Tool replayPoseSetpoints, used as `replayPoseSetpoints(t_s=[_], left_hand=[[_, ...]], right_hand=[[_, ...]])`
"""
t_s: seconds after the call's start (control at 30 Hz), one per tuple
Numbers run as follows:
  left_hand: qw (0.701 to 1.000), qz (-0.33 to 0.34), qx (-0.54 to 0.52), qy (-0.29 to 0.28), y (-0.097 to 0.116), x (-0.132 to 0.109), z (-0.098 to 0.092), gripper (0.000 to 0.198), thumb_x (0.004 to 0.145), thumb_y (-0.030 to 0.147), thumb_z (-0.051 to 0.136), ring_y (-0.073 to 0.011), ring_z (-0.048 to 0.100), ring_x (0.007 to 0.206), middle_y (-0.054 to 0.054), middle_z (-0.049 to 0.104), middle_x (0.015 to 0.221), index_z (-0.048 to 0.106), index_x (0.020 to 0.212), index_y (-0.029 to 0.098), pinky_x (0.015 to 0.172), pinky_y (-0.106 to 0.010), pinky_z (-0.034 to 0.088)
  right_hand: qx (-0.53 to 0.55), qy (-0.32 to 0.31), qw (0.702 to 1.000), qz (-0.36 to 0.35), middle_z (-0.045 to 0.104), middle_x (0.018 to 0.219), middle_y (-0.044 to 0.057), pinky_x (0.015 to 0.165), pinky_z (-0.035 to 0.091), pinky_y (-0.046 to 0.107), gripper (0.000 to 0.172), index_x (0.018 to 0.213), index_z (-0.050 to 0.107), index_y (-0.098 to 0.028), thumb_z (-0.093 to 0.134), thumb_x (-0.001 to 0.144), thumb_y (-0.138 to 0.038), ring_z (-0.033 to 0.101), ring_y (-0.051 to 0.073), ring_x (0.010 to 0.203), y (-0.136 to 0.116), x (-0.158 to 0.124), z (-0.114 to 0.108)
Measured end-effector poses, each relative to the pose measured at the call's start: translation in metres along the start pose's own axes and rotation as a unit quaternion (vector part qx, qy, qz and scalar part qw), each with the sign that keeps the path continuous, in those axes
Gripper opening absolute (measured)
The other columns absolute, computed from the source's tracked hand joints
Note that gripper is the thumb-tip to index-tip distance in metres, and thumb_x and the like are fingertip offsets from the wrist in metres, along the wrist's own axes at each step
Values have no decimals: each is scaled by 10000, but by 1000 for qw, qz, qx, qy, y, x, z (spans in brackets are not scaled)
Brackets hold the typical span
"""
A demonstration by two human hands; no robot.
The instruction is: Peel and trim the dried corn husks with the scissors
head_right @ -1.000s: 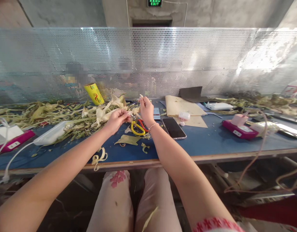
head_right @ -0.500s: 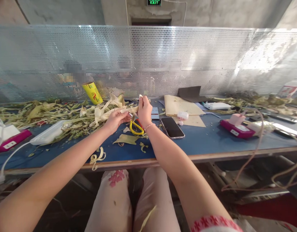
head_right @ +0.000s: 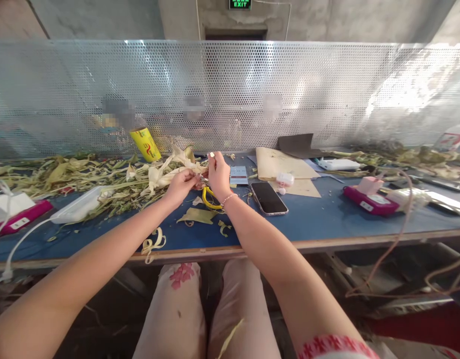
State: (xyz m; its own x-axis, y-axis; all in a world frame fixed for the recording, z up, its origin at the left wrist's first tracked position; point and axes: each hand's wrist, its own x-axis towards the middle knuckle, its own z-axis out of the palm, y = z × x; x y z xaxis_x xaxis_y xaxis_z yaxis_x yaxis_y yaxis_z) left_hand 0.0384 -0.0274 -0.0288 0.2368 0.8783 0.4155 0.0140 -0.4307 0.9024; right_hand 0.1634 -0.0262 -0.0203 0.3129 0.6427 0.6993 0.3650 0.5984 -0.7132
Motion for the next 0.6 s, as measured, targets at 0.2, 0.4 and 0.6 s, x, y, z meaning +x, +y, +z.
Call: replayPoseSetpoints(t_s=[0.2, 0.4, 0.6], left_hand=[[996, -38, 44, -66, 4, -3, -1, 267, 613, 255, 660, -101, 506, 458, 56, 542, 500, 493, 803, 168, 505, -240, 427], [997, -55, 14, -52, 9, -5, 0, 308, 591, 312, 708, -112, 545, 515, 29, 578, 536, 478, 735, 166, 573, -258, 449], [989, -120, -89, 16, 9, -2, 0, 385, 749, 532, 530, -127, 560, 529, -22, 583, 569, 517, 663, 156, 586, -281, 470]], right_hand=[[33, -5, 999, 11, 373, 490, -70, 448, 309, 196, 249, 775, 491, -211, 367, 867, -406, 386, 65, 416, 6, 4, -6], [29, -15, 999, 2, 372, 479, -71, 442, 322, 188, 244, 783, 500, -212, 380, 863, -409, 398, 63, 413, 6, 4, -6], [53, -43, 998, 16, 418, 497, -60, 432, 336, 193, 266, 815, 495, -218, 354, 870, -437, 435, 72, 408, 1, 0, -3]])
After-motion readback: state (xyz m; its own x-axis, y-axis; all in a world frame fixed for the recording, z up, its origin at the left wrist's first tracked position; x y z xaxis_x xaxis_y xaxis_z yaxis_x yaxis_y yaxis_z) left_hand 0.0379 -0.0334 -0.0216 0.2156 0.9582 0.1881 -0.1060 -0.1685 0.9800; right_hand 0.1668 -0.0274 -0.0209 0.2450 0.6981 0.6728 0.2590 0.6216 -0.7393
